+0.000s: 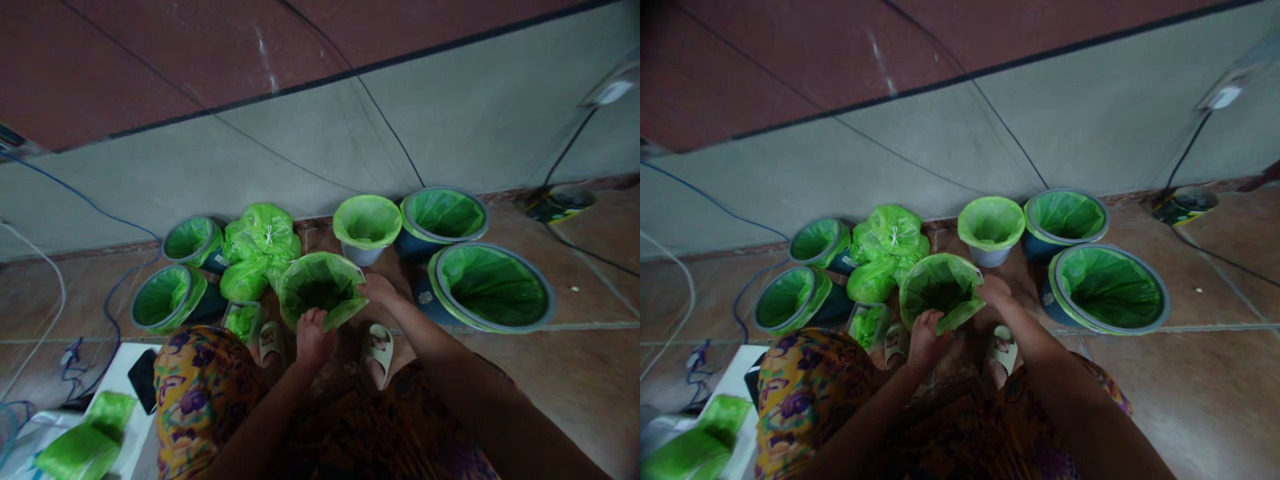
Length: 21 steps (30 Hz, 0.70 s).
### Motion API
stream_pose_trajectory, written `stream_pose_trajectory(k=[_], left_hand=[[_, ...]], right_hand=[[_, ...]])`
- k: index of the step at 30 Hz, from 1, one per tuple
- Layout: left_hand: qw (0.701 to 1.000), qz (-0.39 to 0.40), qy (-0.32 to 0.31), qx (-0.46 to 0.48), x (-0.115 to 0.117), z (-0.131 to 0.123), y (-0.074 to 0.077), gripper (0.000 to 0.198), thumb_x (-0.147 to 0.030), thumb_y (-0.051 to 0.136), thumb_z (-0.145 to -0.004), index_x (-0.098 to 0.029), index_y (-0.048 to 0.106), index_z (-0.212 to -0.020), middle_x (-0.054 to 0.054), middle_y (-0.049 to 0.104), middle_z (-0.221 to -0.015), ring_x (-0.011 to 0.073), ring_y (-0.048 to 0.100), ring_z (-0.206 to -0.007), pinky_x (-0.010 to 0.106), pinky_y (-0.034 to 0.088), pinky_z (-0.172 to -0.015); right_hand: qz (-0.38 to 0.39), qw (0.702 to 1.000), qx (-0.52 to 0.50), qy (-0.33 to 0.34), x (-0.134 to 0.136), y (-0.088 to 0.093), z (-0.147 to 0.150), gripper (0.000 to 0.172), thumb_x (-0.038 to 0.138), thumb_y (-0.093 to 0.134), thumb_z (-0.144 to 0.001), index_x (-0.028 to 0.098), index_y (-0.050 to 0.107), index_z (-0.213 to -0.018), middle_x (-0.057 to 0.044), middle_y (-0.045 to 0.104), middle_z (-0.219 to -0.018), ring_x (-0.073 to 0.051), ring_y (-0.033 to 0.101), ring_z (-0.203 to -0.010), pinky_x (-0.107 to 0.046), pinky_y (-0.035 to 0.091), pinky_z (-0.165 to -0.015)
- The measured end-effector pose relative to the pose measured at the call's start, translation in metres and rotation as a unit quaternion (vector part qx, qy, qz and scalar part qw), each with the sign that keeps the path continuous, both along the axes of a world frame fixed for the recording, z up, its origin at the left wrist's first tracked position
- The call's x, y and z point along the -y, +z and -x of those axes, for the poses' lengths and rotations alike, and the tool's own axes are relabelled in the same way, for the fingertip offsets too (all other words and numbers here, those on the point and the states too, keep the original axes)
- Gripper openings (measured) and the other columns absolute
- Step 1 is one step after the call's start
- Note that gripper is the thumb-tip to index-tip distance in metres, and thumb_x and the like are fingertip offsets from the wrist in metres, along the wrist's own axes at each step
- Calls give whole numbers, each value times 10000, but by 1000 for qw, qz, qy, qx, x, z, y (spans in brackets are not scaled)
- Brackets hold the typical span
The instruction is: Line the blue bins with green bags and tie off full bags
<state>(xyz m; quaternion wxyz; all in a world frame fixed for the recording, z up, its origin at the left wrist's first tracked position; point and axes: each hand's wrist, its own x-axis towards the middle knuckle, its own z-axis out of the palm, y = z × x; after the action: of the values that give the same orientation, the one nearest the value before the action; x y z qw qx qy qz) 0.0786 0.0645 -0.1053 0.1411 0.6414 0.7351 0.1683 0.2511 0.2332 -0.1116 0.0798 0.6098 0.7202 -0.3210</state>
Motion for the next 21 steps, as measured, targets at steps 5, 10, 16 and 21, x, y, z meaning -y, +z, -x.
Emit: stream_pose_trajectory(k=[5, 10, 16, 21], left_hand=[[988, 82, -91, -94, -7, -22, -8, 157, -157, 488, -877, -167, 644, -868, 82, 656, -920, 223, 588, -911, 371, 412, -857], [983, 95, -119, -104, -3, -21, -12, 210, -161, 458, -896, -174, 667, -909, 87, 662, -905, 222, 580, -884, 350, 392, -837], [982, 96, -128, -102, -3, -17, -12, 231, -161, 454, -897, -174, 674, -962, 90, 668, -904, 233, 574, -902, 355, 391, -840], [973, 96, -173, -121, 3, -13, -15, 222, -216, 463, -926, -191, 684, -934, 87, 664, -925, 228, 563, -911, 369, 382, -865]], right_hand=[[-11, 1000, 9, -25, -6, -4, 6, 403, 406, 465, -917, 121, 664, -1120, -160, 691, -1137, -256, 649, -1058, -291, 485, -829], [-13, 997, -21, -70, -15, -13, 6, 379, 410, 452, -917, 149, 708, -1013, -131, 717, -1071, -227, 670, -998, -251, 477, -776], [39, 979, -112, -164, -18, -25, 7, 296, 356, 528, -873, 138, 729, -871, -103, 738, -855, -198, 689, -831, -209, 464, -635], [74, 964, -159, -201, -15, -36, 8, 345, 377, 485, -911, 117, 710, -936, -87, 733, -830, -154, 672, -661, -199, 467, -529]])
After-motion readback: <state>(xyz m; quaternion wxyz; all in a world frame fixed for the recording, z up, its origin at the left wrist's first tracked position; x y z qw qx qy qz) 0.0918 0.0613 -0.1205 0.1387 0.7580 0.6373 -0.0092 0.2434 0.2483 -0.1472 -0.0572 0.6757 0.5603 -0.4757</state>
